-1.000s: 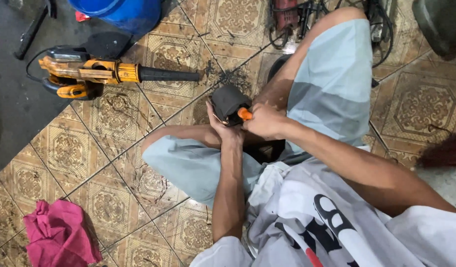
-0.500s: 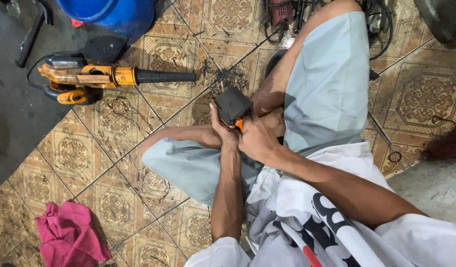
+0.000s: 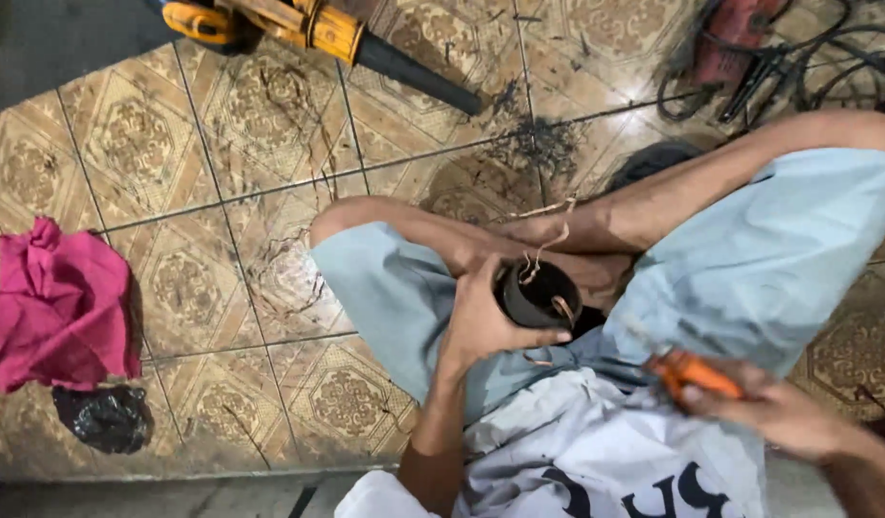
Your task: The person sits on the floor and uses orange-handled scissors to cut a long, light-colored cord or string from a black cylindrical object. The person holds the object in their left hand and repeatedly snips the cord with the scissors in their right hand, with cut pieces falling onto the floor.
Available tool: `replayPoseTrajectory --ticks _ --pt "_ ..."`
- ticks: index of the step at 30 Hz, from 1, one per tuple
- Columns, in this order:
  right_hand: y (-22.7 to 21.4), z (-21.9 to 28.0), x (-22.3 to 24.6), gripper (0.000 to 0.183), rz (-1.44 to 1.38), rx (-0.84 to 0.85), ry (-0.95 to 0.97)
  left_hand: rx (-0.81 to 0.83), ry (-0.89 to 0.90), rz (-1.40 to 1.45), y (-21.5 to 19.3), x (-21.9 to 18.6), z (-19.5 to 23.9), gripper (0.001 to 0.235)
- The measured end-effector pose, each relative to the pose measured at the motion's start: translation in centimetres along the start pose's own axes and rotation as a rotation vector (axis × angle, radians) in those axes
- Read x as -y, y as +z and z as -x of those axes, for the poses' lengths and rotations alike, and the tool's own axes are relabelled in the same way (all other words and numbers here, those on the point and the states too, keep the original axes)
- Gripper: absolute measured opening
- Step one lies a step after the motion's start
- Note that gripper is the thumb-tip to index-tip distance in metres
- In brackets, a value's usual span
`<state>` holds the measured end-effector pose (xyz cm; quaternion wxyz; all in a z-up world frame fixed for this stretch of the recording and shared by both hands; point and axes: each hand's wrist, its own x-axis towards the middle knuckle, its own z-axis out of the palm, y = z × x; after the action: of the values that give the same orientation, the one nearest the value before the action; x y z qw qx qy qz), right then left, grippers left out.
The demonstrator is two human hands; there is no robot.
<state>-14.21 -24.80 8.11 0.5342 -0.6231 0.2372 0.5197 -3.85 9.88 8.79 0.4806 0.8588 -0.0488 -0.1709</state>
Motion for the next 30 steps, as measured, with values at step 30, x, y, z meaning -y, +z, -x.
replayPoseTrajectory --ticks 30 --pt "1.9 -2.4 8.7 0.015 0.625 0.064 -0.240 0.022 0.159 -0.011 4.0 3.7 2.5 0.095"
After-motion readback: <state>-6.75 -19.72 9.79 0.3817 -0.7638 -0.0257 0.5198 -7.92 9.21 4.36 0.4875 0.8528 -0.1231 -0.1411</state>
